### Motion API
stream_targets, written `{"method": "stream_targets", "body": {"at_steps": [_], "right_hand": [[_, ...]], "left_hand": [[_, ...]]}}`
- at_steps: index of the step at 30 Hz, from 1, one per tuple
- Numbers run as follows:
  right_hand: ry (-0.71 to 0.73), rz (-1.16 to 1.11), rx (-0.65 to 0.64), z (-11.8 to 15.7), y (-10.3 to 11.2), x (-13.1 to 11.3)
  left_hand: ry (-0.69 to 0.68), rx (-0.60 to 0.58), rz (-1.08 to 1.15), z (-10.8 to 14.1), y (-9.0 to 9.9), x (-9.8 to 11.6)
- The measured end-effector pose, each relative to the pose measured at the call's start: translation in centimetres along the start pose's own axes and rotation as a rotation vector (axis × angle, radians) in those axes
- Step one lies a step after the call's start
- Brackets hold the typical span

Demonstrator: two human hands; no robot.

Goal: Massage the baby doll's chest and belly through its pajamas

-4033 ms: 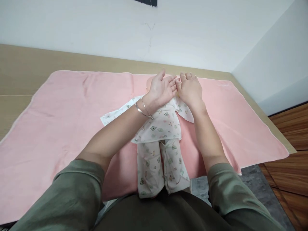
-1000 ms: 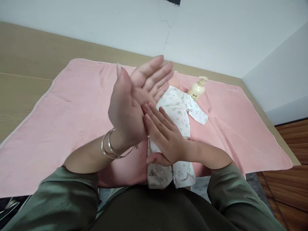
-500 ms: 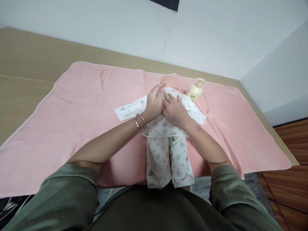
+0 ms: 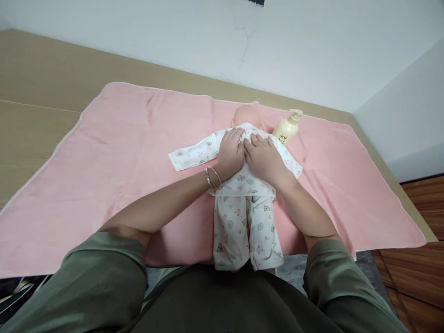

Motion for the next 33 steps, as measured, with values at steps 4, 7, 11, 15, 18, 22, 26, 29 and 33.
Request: {"method": "stream_targets", "body": {"at_steps": [4,7,11,15,18,22,26,29,33], "right_hand": [[-0.088,-0.109,0.011,-1.7,-0.5,2.6],[-0.176,-0.169,0.040,-2.8,-1.2,4.6],[-0.158,-0.112,0.096,-2.3,-1.3,3.3],[-0.096,-0.140,0.081,-2.1,-1.3,2.4],[-0.123,-0.232,0.081,-3.1,-1.3,4.0],[-0.148,-0.235,0.122,-3.6,-1.3,5.0],[-0.172,-0.119,0.118,-2.3,-1.2,3.3],[-0.174,-0.069,0.115,-1.8,-0.8,2.7],[-0.132,-0.125,0.173,-3.0,-0.2,4.1]], "left_hand": [[-0.008,0.008,-0.023,0.1,-0.1,0.2],[0.011,0.012,-0.055,0.0,-0.2,0.1],[0.031,-0.047,-0.105,-0.4,-0.6,-0.5],[0.027,-0.096,-0.142,-0.6,-0.8,-0.7],[-0.014,-0.099,-0.208,-0.3,-0.6,0.3],[-0.089,-0.124,-0.271,-0.2,-0.2,1.9],[-0.049,-0.131,-0.270,-0.7,-0.1,1.2],[-0.029,-0.118,-0.283,-0.8,-0.4,0.6],[-0.042,-0.125,-0.341,-0.3,-0.4,1.1]]}}
Point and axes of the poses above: each hand's wrist, its own z-axis away from the middle knuckle, its own y-axis out of the back of the hand, x = y × z, the point moved 9 cm from there along -z, towards the middle knuckle, and after that the axes turned 3 degrees about -y, right-handed, at the moved point
